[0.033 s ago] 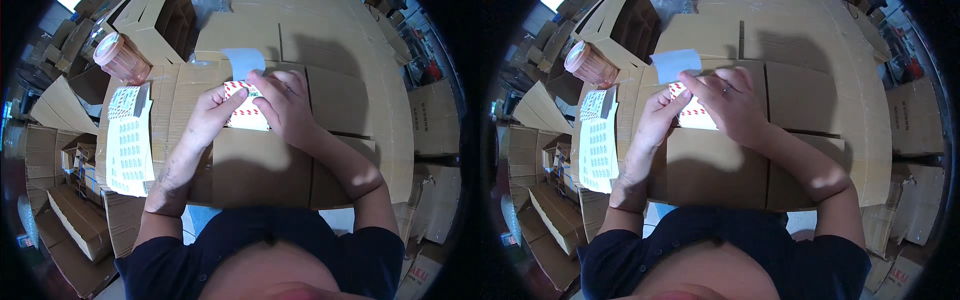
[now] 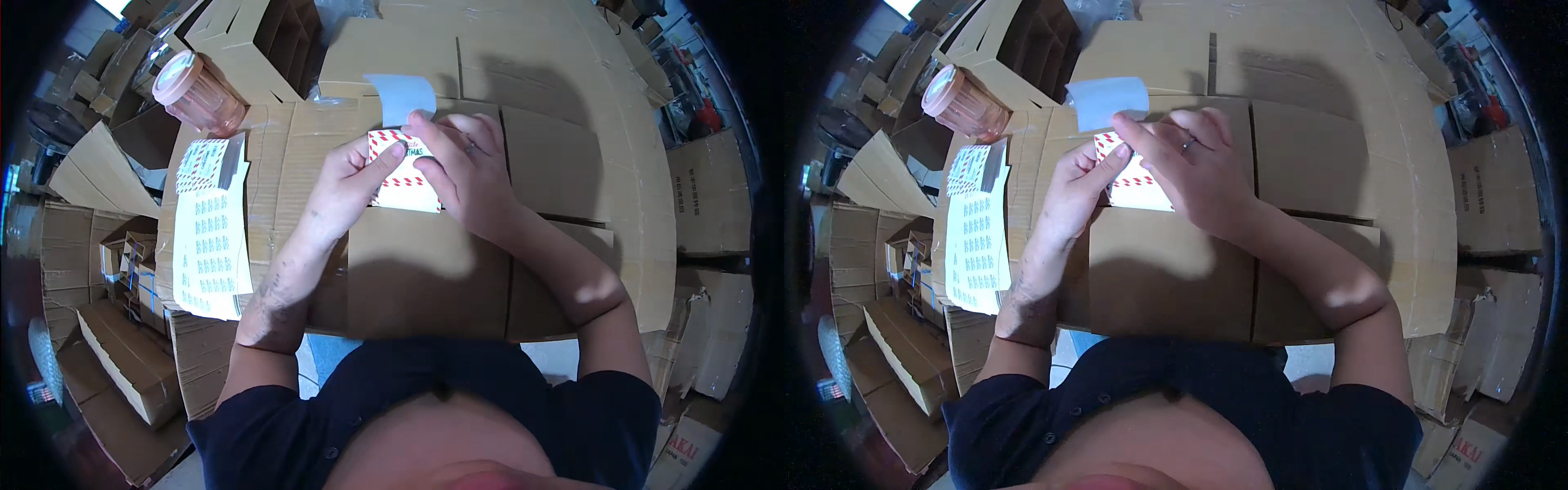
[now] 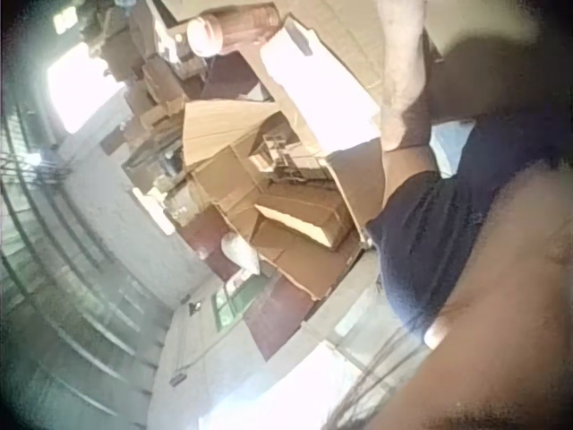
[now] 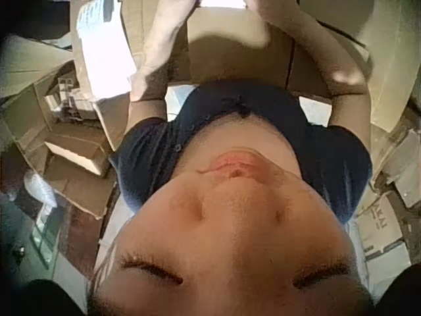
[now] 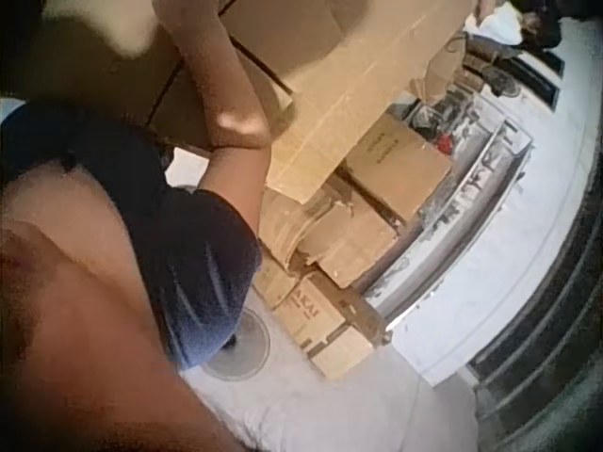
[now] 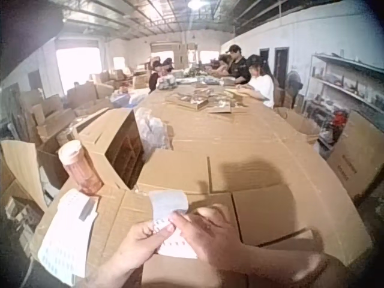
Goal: Assembling cardboard boxes and applying labels to them.
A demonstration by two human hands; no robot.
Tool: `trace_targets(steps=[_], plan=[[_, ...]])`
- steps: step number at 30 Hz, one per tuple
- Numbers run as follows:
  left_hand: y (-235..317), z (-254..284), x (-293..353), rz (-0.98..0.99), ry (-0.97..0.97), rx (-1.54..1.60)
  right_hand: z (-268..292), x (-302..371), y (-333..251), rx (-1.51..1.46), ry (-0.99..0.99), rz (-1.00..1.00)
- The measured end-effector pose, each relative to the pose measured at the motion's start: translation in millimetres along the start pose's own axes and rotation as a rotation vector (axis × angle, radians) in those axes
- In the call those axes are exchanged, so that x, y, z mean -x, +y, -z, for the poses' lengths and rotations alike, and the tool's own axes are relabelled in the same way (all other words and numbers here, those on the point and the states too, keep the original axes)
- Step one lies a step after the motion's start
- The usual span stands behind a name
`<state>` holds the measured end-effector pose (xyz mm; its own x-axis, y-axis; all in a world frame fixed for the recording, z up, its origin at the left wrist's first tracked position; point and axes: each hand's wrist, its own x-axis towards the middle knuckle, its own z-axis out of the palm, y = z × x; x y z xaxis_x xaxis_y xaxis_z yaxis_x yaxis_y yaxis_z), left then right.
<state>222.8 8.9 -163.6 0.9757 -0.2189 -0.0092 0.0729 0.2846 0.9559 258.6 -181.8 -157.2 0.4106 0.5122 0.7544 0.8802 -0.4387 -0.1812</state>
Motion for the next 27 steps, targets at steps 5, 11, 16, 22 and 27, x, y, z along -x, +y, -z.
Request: trace_targets(steps=[5,11,16,22,27], plan=[[-2,-15,1,-0.131,0.084,0.014,-3,2,2,-0.004,-0.026,-0.059],[-10,-14,2,-0.165,0.117,-0.166,-2,-2,0,-0.134,-0.011,-0.111],[-11,-10,2,-0.199,0.101,-0.437,2,-2,0,-0.106,-0.002,-0.08],[-11,-10,0,-0.283,0.22,-0.293,0,2,-4,0.0,-0.011,-0.027],[-13,-5,-1,-0.317,0.283,-0.367,0,1,-12,-0.125,-0.063,-0.08]])
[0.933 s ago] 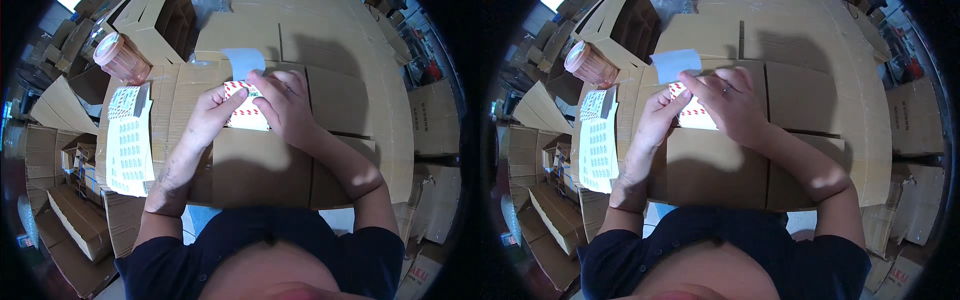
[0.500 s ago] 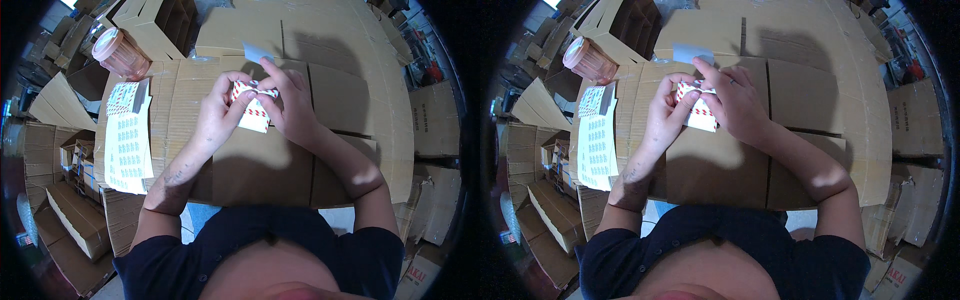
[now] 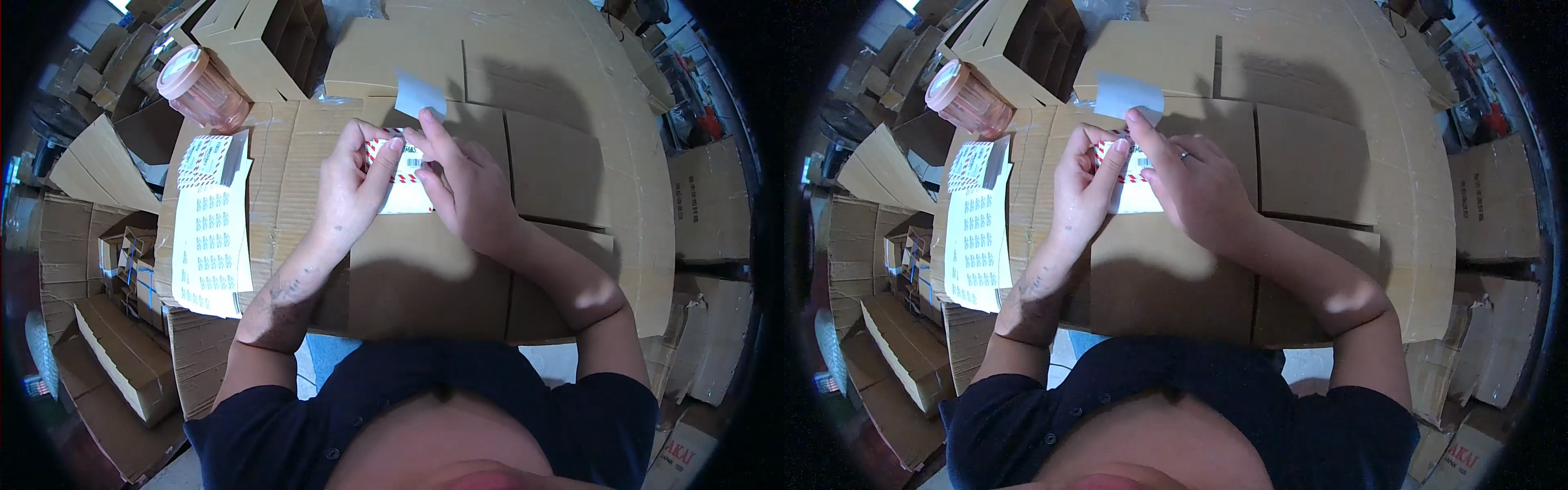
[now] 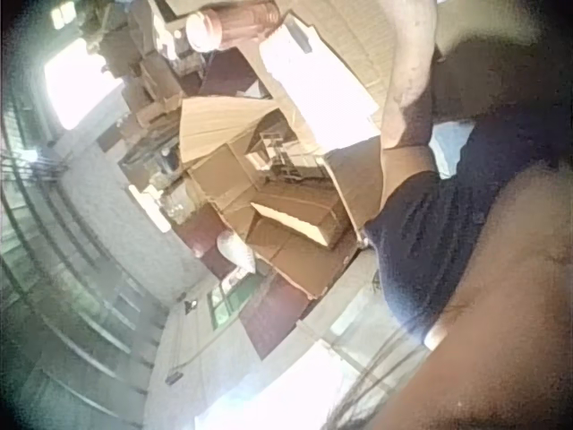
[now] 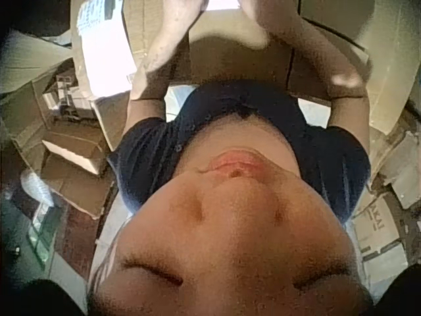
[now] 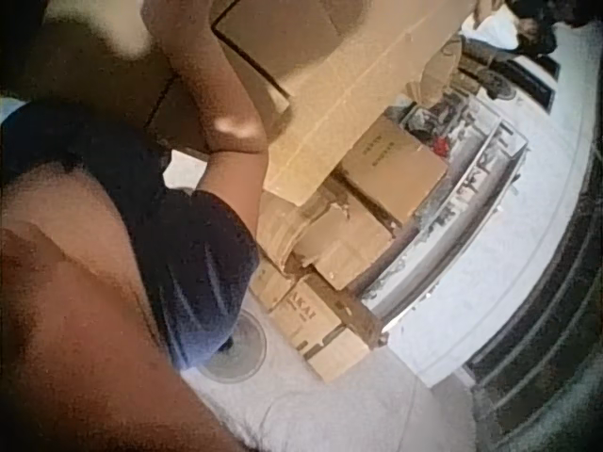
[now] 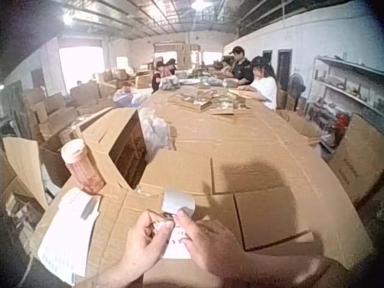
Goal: Assembling cardboard boxes and applying labels to them.
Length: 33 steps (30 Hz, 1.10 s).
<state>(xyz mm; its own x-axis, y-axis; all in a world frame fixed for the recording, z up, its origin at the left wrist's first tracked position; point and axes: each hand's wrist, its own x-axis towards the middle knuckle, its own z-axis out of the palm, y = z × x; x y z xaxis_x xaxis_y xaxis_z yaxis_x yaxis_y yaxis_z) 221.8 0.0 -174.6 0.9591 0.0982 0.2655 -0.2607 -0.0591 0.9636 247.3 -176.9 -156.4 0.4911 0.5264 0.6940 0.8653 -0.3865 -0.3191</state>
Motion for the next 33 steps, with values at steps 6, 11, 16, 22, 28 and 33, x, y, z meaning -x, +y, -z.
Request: trace_targets(steps=[6,11,16,22,28,33], plan=[[-4,2,-3,-0.005,0.03,-0.005,5,3,-10,-0.003,-0.175,-0.057],[-2,0,-2,-0.011,0.035,0.069,2,2,-12,-0.001,-0.136,-0.019],[-4,0,-3,-0.012,0.038,0.058,2,3,-11,-0.021,-0.163,0.008],[-8,-3,-3,0.021,0.016,0.121,0,4,-9,-0.024,-0.154,-0.05],[1,-13,9,-0.013,-0.026,0.021,3,0,-1,0.086,-0.026,0.064],[2,0,8,0.194,-0.265,0.042,1,2,10,0.121,0.042,0.157]])
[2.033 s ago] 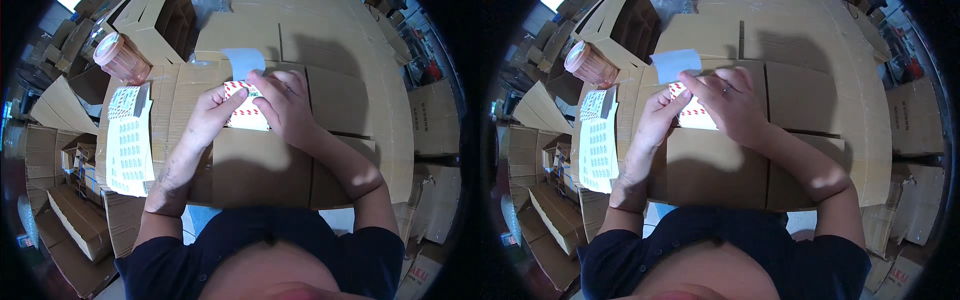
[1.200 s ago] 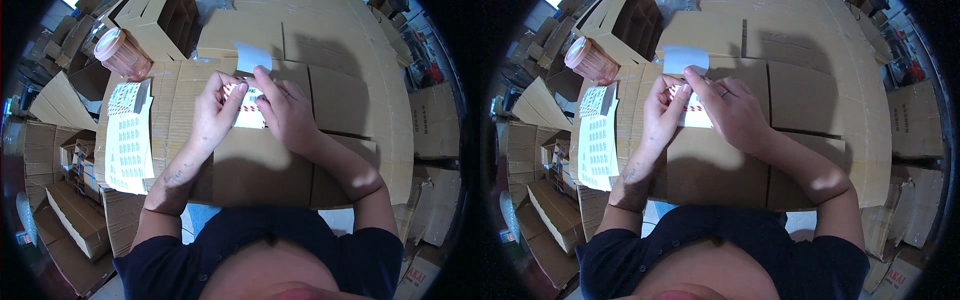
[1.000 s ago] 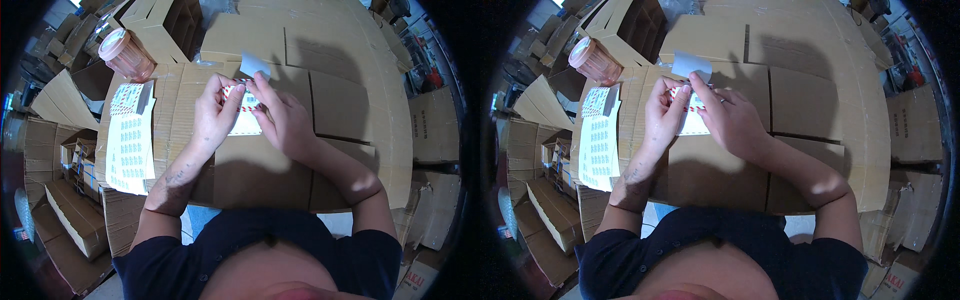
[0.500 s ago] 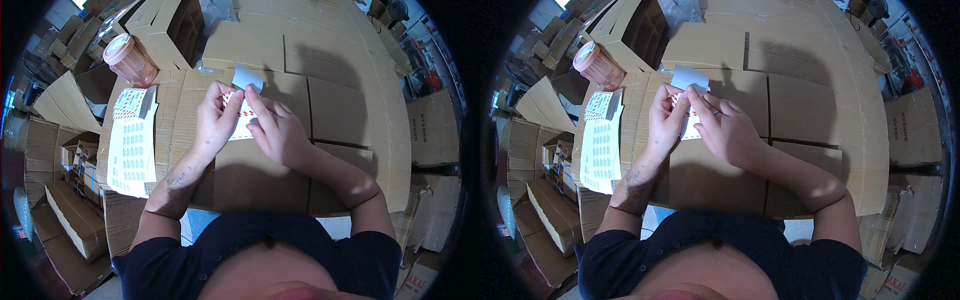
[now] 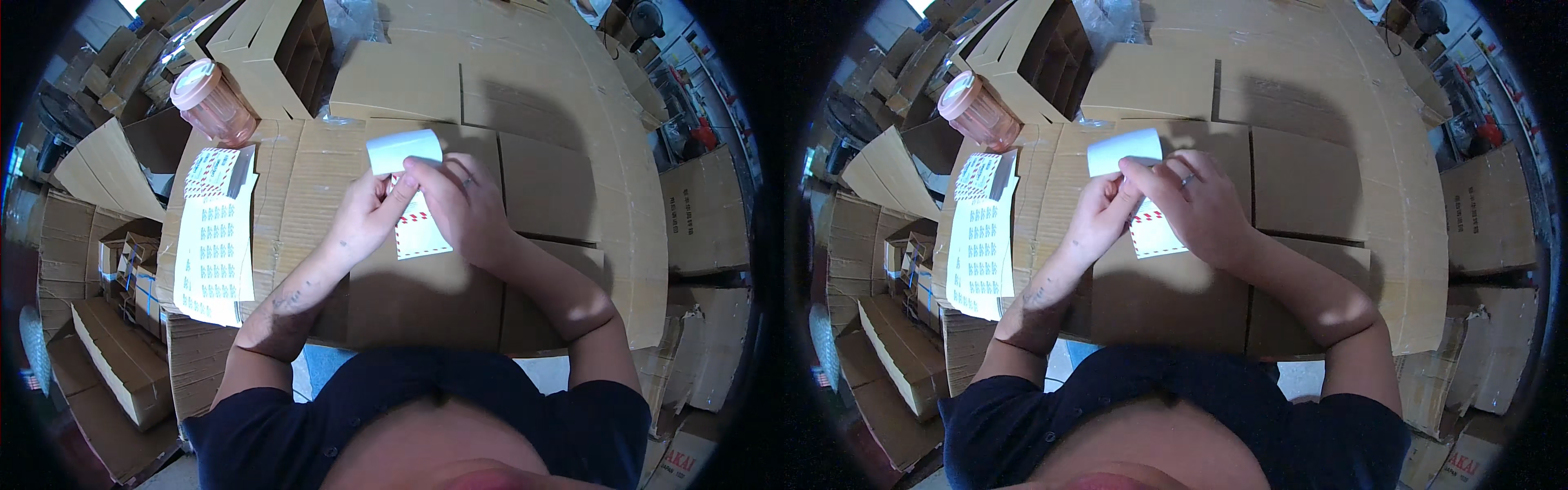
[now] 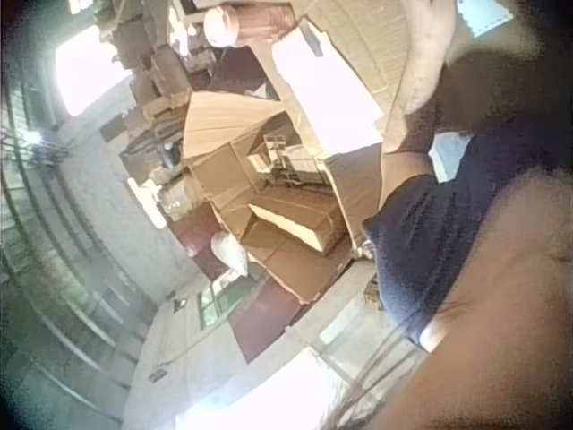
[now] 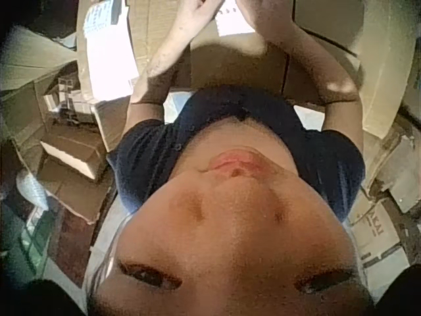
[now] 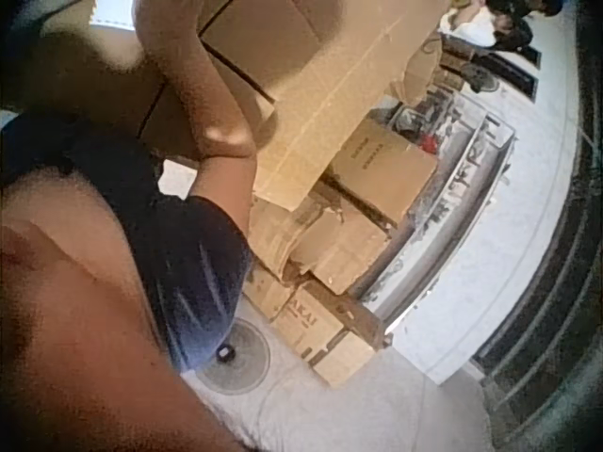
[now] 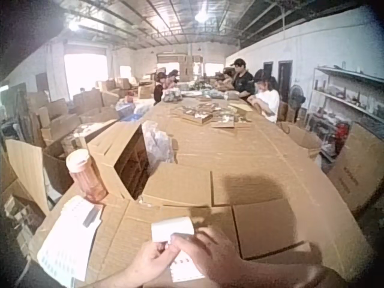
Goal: Assembling cardboard boxes and applying labels to them.
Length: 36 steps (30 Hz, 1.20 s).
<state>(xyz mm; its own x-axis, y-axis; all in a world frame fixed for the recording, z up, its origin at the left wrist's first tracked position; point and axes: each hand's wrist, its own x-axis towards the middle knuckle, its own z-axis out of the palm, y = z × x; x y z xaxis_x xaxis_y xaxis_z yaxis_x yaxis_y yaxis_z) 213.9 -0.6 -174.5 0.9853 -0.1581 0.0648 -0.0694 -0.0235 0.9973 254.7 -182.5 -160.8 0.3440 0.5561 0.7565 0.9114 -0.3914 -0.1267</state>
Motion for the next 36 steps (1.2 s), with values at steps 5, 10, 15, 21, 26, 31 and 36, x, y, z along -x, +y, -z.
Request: trace_targets(steps=[5,10,15,21,26,31,36], plan=[[2,11,1,0.131,-0.05,0.243,6,-5,-6,0.081,-0.047,0.202],[10,24,0,0.143,-0.168,0.47,12,-7,-13,0.134,-0.056,0.3],[6,31,-12,0.205,-0.234,0.442,14,-8,-8,-0.017,-0.013,0.29],[-3,50,-28,0.145,0.166,0.536,19,-13,0,-0.203,0.168,-0.007],[-39,87,-49,-0.027,0.379,0.624,7,-37,6,-0.738,-0.115,-0.567],[-56,98,-55,-0.047,0.456,0.706,-24,-36,6,-0.822,-0.344,-0.73],[-60,100,-61,-0.056,0.459,0.736,-34,-21,7,-0.824,-0.397,-0.752]])
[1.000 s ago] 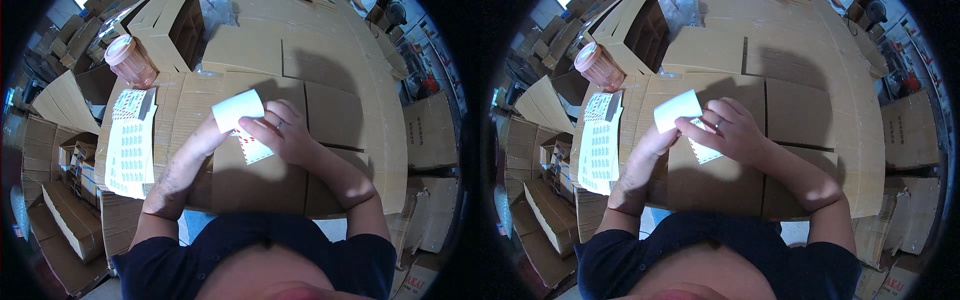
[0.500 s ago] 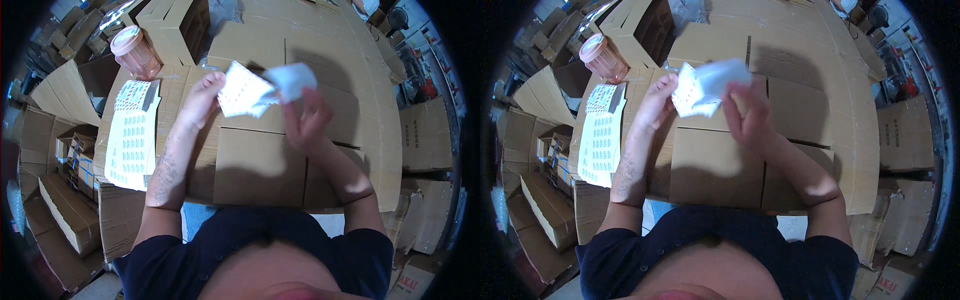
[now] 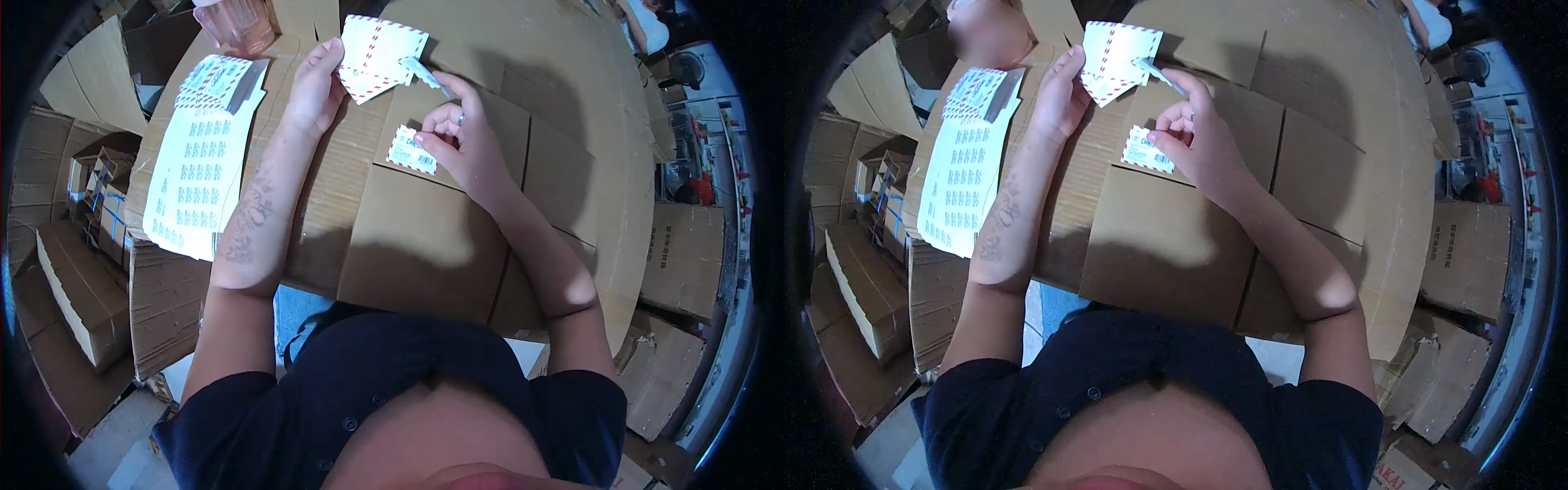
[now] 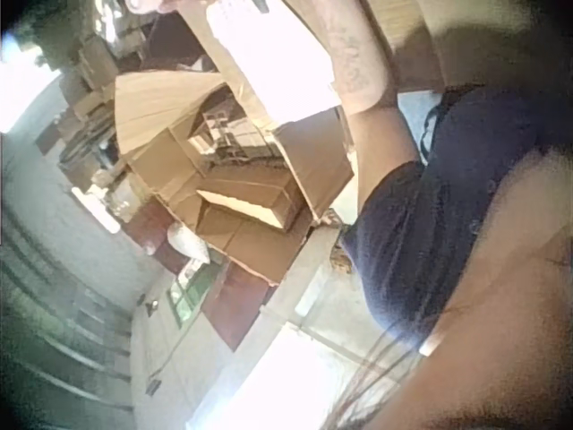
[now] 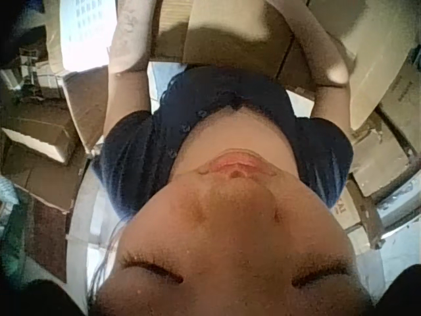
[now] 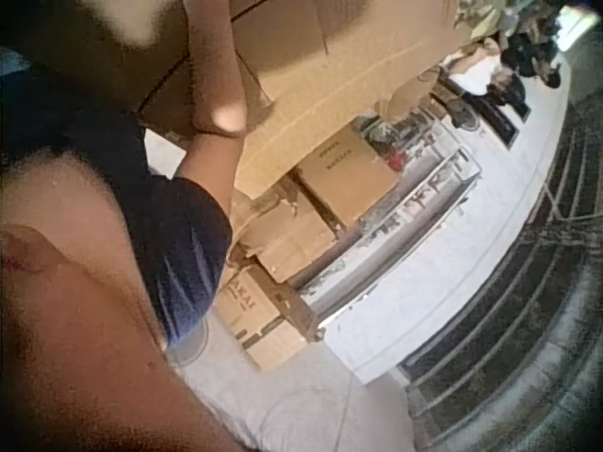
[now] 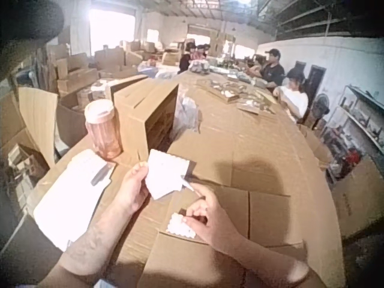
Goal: Assembling cardboard boxes and applying labels to them.
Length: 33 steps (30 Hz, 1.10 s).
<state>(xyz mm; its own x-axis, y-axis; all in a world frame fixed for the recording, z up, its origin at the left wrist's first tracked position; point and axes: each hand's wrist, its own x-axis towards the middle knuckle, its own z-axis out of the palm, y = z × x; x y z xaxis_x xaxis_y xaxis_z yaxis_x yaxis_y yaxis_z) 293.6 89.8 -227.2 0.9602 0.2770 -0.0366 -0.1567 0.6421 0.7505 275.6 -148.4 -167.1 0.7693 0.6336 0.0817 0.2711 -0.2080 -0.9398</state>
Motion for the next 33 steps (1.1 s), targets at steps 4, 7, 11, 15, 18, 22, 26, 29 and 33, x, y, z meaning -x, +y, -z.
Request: trace_targets(steps=[4,7,11,15,18,22,26,29,33], plan=[[2,-3,0,0.013,0.045,0.004,-3,0,1,-0.004,0.011,0.081],[1,-2,-1,0.008,0.057,0.01,-7,0,2,0.022,0.019,0.113],[2,1,0,0.009,0.04,-0.037,-7,1,3,0.038,0.013,0.097],[-3,18,-9,0.024,-0.018,-0.03,-10,0,2,0.07,0.037,0.114],[-3,16,-9,0.025,0.054,-0.047,-10,1,1,0.113,0.043,0.113],[-2,13,-7,0.011,0.086,-0.042,-10,-1,1,0.107,0.047,0.089],[0,3,0,0.012,-0.087,-0.034,-7,-4,1,0.088,0.048,0.078],[5,-6,4,-0.003,-0.086,-0.058,-7,-3,-1,0.077,0.035,0.033],[2,-1,2,0.039,-0.082,-0.06,-7,-4,1,0.082,0.024,0.052]])
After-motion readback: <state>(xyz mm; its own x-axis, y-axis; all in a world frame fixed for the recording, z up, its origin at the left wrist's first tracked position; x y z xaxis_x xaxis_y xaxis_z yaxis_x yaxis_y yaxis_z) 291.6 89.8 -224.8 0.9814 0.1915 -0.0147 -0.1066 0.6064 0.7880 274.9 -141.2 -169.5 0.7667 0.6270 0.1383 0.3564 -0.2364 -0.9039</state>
